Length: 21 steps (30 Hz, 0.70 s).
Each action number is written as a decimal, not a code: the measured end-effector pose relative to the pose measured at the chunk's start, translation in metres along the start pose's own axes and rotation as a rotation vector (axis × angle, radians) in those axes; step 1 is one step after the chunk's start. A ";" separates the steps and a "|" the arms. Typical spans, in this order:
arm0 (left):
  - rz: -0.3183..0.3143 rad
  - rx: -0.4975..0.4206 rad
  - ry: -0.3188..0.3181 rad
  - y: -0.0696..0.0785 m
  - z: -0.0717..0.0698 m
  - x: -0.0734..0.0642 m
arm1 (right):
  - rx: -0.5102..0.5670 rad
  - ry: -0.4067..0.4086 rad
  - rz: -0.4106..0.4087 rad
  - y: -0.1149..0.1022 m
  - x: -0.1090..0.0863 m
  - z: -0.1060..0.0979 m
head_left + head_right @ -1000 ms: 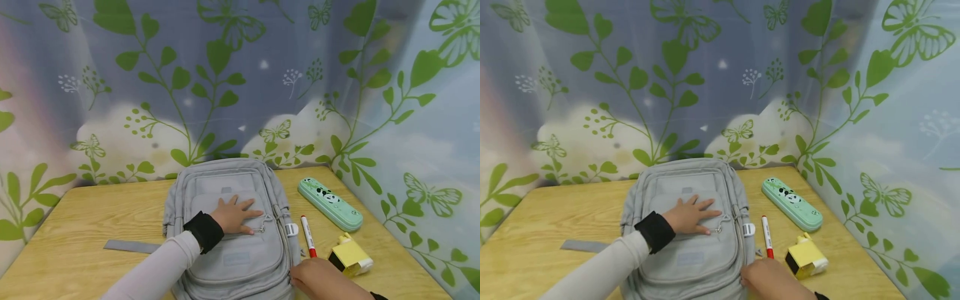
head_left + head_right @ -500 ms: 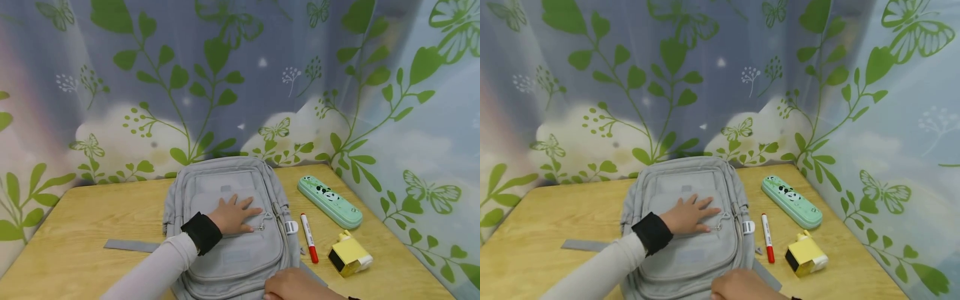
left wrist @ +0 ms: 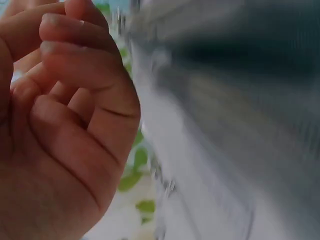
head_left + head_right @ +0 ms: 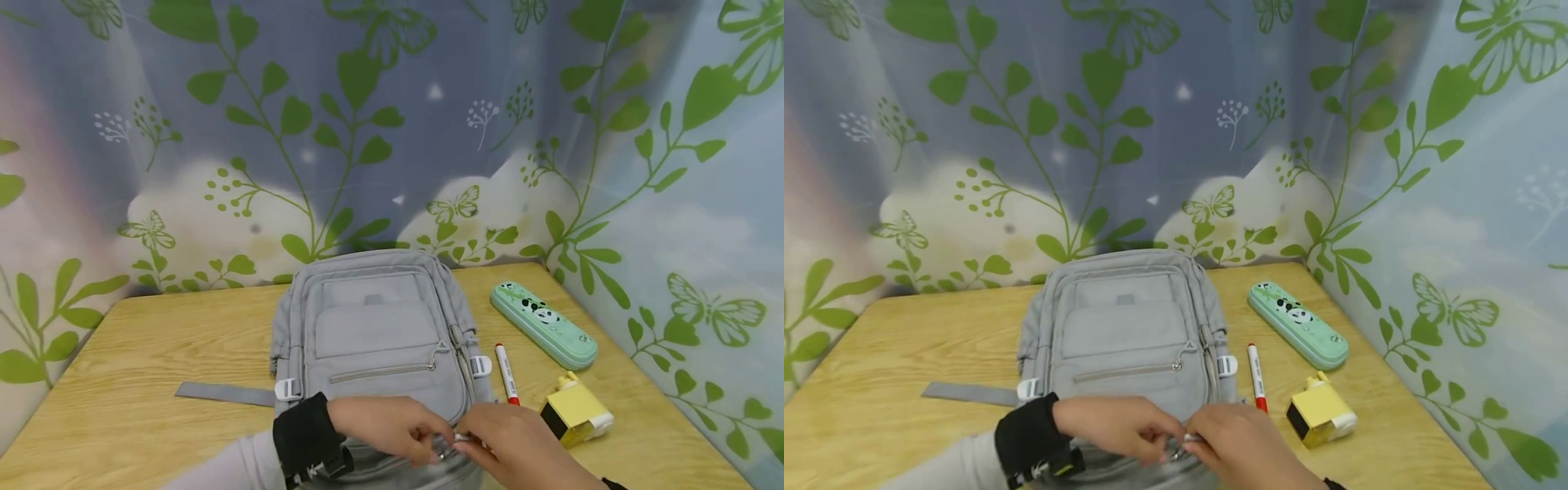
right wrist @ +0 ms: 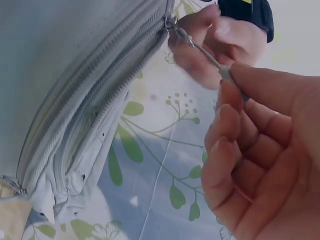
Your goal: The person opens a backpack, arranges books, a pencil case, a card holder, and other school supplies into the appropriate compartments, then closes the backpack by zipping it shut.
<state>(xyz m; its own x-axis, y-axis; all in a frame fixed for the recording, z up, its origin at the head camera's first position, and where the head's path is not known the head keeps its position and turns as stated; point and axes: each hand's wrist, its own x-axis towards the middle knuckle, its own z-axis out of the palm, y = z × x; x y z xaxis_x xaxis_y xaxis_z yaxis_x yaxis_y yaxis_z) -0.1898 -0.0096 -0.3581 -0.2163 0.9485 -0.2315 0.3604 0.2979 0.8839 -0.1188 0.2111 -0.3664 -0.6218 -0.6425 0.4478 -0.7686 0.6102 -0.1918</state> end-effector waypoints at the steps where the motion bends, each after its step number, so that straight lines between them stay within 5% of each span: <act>1: -0.003 -0.036 -0.007 -0.001 0.003 0.001 | 0.003 0.010 -0.012 0.000 0.000 0.001; 6: -0.005 -0.050 0.066 0.000 0.015 0.000 | 0.102 -0.125 0.033 0.007 0.001 -0.003; 11: -0.013 -0.036 0.127 0.004 0.022 -0.012 | 0.018 -0.280 -0.024 0.023 0.002 -0.002; 18: 0.006 0.149 0.256 0.012 0.033 -0.024 | -0.129 -0.207 -0.202 0.026 0.008 0.023; 21: -0.040 0.124 0.281 0.014 0.034 -0.026 | -0.229 -0.174 -0.261 0.024 0.014 0.030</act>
<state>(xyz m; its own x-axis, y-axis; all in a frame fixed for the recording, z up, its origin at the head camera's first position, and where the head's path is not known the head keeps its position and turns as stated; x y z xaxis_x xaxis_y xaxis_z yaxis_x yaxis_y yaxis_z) -0.1481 -0.0266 -0.3535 -0.4687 0.8740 -0.1280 0.4510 0.3614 0.8161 -0.1507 0.2029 -0.3906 -0.4408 -0.8470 0.2972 -0.8633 0.4907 0.1181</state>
